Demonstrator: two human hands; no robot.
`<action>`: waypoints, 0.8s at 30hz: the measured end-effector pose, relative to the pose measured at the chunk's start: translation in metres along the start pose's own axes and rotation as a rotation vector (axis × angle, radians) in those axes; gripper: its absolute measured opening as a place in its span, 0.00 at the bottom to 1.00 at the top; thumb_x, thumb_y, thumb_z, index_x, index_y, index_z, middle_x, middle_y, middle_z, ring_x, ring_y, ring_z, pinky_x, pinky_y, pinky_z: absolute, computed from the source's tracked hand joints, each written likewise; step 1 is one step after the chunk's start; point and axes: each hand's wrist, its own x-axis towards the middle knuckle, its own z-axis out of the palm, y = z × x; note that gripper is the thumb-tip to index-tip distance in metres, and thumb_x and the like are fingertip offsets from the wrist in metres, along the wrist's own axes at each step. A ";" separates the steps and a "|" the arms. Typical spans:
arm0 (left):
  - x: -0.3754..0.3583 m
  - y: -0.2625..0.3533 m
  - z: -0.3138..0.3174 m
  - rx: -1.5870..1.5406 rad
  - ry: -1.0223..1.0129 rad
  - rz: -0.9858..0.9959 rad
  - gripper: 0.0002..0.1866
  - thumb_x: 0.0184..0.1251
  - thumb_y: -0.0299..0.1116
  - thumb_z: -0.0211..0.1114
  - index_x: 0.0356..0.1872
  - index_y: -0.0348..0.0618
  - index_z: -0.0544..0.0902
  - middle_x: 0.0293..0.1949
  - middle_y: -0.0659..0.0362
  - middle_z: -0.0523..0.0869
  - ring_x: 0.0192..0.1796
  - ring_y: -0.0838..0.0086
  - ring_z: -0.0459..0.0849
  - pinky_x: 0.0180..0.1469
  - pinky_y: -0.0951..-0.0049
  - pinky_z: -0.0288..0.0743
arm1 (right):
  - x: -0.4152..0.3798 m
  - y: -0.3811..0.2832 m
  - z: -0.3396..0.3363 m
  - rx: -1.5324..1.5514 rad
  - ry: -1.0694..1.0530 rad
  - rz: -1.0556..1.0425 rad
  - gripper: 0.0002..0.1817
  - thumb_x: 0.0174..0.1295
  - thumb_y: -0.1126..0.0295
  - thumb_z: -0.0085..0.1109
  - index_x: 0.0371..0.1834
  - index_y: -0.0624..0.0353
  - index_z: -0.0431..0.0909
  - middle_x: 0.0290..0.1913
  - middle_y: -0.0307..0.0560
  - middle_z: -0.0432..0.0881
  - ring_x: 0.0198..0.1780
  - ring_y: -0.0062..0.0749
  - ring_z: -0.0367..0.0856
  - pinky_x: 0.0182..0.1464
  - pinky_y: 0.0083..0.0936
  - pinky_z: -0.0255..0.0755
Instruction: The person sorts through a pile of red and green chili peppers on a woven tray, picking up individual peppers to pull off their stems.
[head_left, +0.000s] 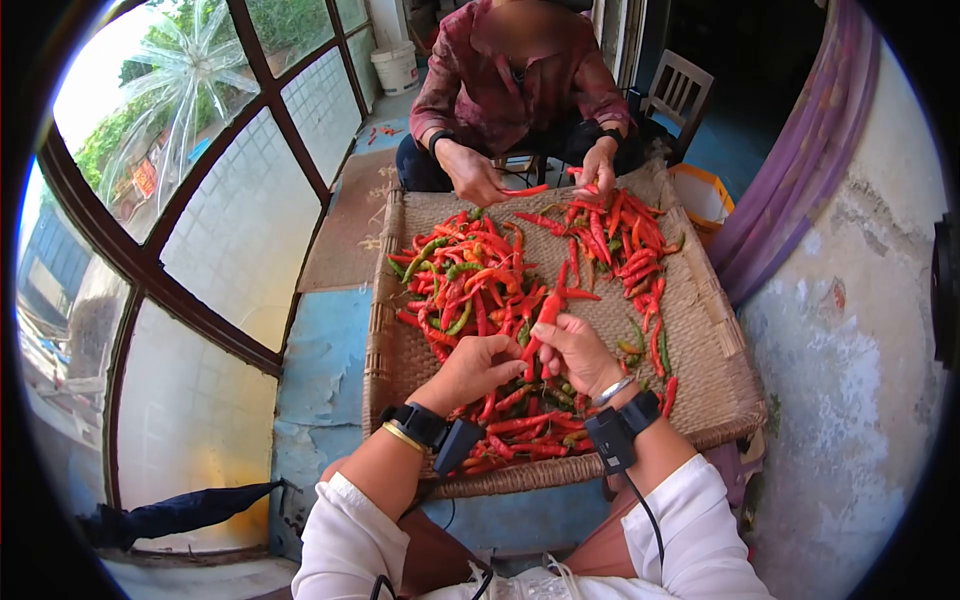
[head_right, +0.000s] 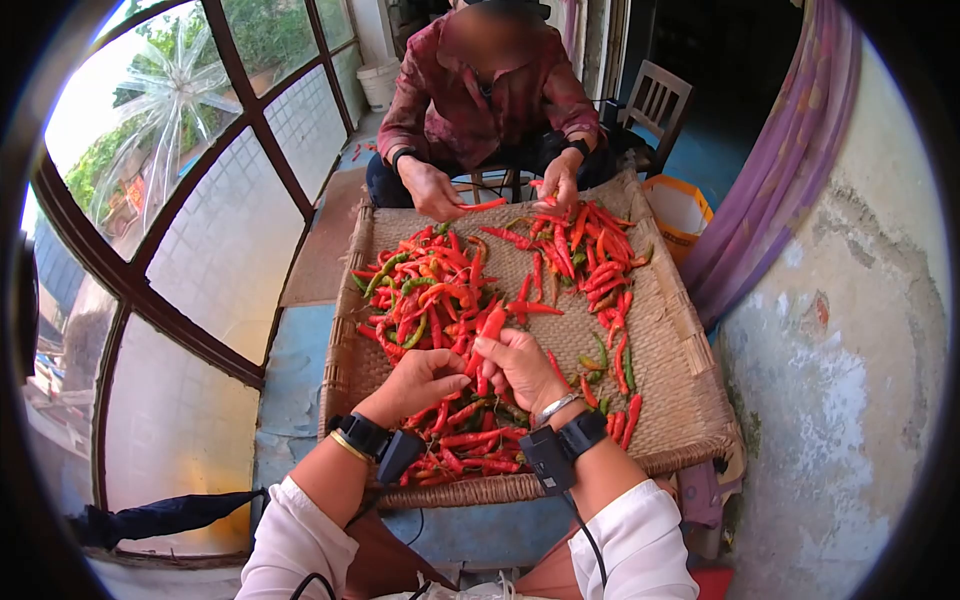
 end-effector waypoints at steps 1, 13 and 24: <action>0.000 0.000 -0.004 0.058 -0.021 -0.016 0.07 0.54 0.30 0.63 0.32 0.38 0.78 0.25 0.62 0.81 0.28 0.80 0.78 0.32 0.78 0.72 | 0.001 -0.003 -0.001 -0.057 0.044 -0.058 0.10 0.58 0.60 0.57 0.28 0.55 0.73 0.17 0.34 0.73 0.14 0.15 0.66 0.16 0.10 0.59; -0.009 -0.017 -0.018 0.855 -0.376 -0.170 0.13 0.43 0.39 0.65 0.32 0.49 0.82 0.32 0.56 0.82 0.38 0.62 0.81 0.37 0.62 0.75 | -0.001 0.009 -0.002 0.063 -0.054 0.068 0.12 0.61 0.64 0.51 0.43 0.58 0.72 0.28 0.40 0.79 0.25 0.20 0.78 0.24 0.16 0.73; -0.005 0.003 -0.021 0.525 -0.020 -0.052 0.11 0.45 0.34 0.63 0.32 0.43 0.80 0.27 0.54 0.82 0.32 0.63 0.81 0.35 0.67 0.74 | -0.005 0.017 0.014 -0.452 -0.121 0.133 0.13 0.61 0.66 0.50 0.45 0.60 0.73 0.29 0.36 0.76 0.26 0.15 0.73 0.26 0.14 0.66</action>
